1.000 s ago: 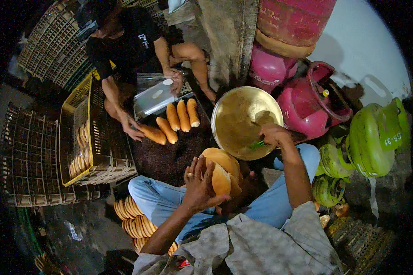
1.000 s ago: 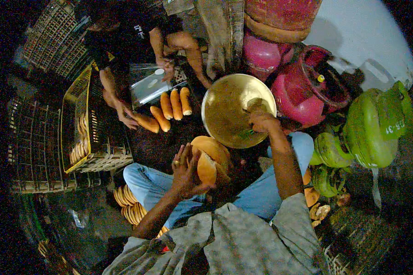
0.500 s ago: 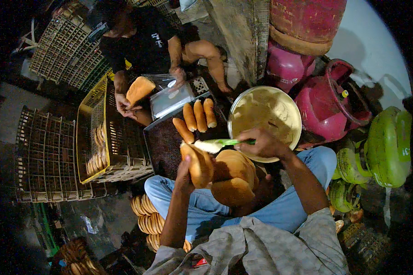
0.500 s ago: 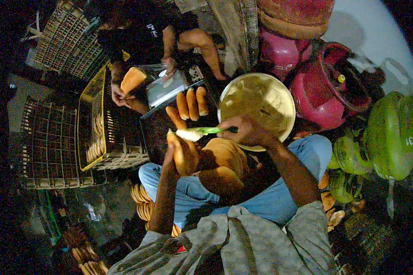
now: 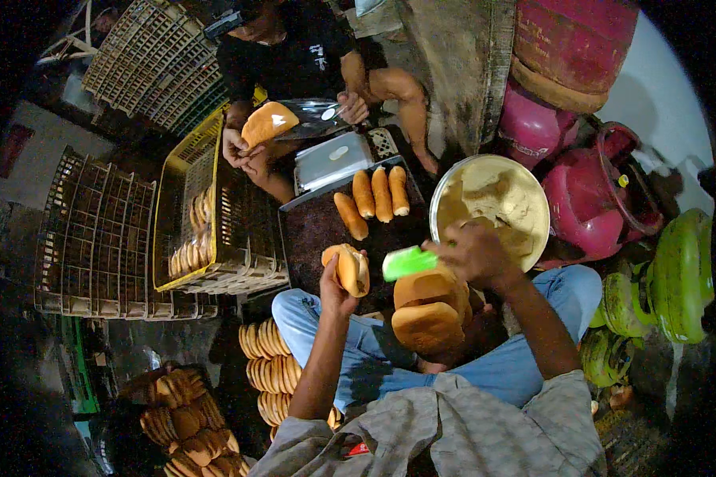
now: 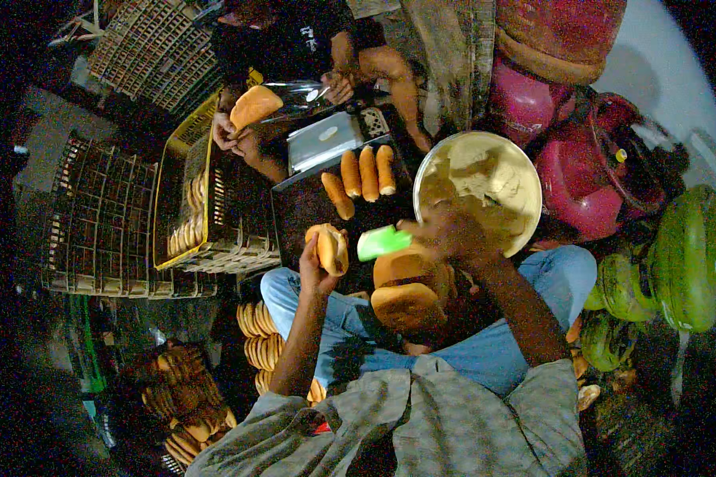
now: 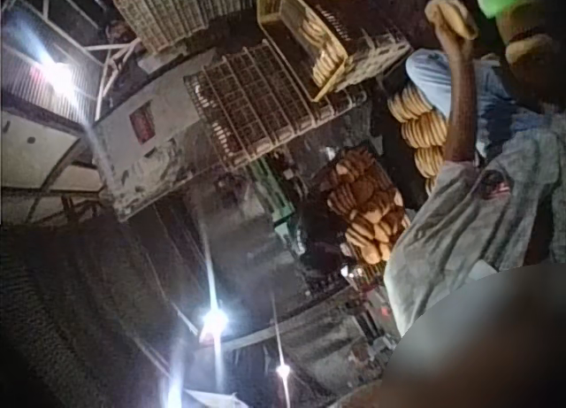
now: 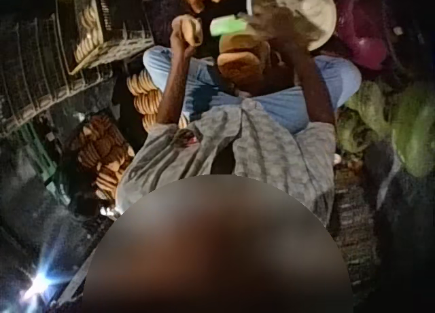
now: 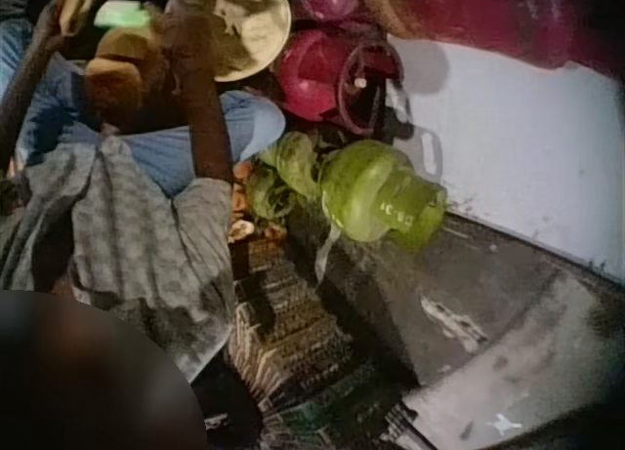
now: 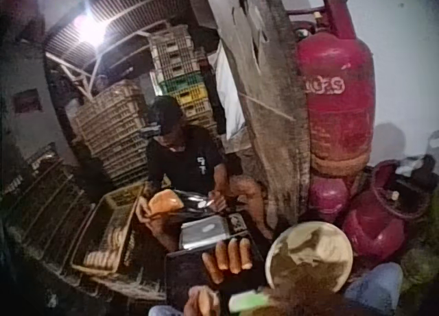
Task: The person scoops butter from a bowl with a green spatula and spreads it onto sliced buns. They handle multiple buns one at a time, placing them on a tray after spreading.
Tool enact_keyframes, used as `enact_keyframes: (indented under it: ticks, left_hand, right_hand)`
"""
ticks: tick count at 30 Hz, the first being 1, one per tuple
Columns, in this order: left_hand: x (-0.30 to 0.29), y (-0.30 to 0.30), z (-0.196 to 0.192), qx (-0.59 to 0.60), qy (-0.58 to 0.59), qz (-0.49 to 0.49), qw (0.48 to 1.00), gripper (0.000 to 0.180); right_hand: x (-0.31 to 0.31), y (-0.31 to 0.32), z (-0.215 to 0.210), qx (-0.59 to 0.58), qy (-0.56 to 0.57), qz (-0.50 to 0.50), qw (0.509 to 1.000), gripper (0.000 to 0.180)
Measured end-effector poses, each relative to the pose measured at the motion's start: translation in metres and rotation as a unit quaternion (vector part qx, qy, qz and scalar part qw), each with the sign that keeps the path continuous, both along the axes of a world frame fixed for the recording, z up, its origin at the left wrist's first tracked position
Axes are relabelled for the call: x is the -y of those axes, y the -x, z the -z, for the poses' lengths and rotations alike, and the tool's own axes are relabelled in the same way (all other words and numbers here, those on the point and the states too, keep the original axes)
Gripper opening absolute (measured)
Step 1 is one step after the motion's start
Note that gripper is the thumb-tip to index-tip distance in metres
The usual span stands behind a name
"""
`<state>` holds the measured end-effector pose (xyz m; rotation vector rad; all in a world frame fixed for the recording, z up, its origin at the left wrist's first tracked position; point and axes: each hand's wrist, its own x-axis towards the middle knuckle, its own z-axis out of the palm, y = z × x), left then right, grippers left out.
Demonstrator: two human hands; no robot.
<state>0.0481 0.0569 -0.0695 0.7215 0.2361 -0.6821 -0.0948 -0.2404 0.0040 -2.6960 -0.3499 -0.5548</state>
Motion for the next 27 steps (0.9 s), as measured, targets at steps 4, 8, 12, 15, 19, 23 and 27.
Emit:
enact_keyframes:
  ticks: [4,8,12,15,19,23,27]
  left_hand:
    - [-0.023,-0.037,0.028,0.135,-0.134,0.032,0.981,0.044]
    - [-0.009,-0.048,0.068,0.318,-0.434,0.179,0.824,0.044]
    - [0.025,-0.027,0.098,0.647,-0.685,0.275,0.190,0.049]
    - [0.024,-0.051,0.099,0.549,-0.685,0.418,0.232,0.052]
    - [-0.033,-0.132,0.086,0.315,-0.560,0.408,0.648,0.054]
    - [-0.035,-0.186,0.089,0.279,-0.539,0.354,0.712,0.062]
    - [0.038,-0.157,0.093,0.356,-0.756,0.184,0.518,0.078]
  right_hand:
    - [0.048,0.004,-0.010,-0.021,-0.050,0.125,0.991,0.037]
    - [0.071,0.008,-0.010,-0.056,-0.125,0.175,0.975,0.037]
    - [0.077,0.009,-0.005,-0.071,-0.136,0.180,0.972,0.035]
    - [0.085,0.013,-0.002,-0.061,-0.116,0.180,0.975,0.032]
    - [0.100,0.019,0.002,-0.065,-0.125,0.197,0.970,0.030]
    - [0.107,0.018,0.009,-0.080,-0.130,0.194,0.969,0.030]
    - [0.106,0.016,0.014,-0.089,-0.141,0.179,0.970,0.029]
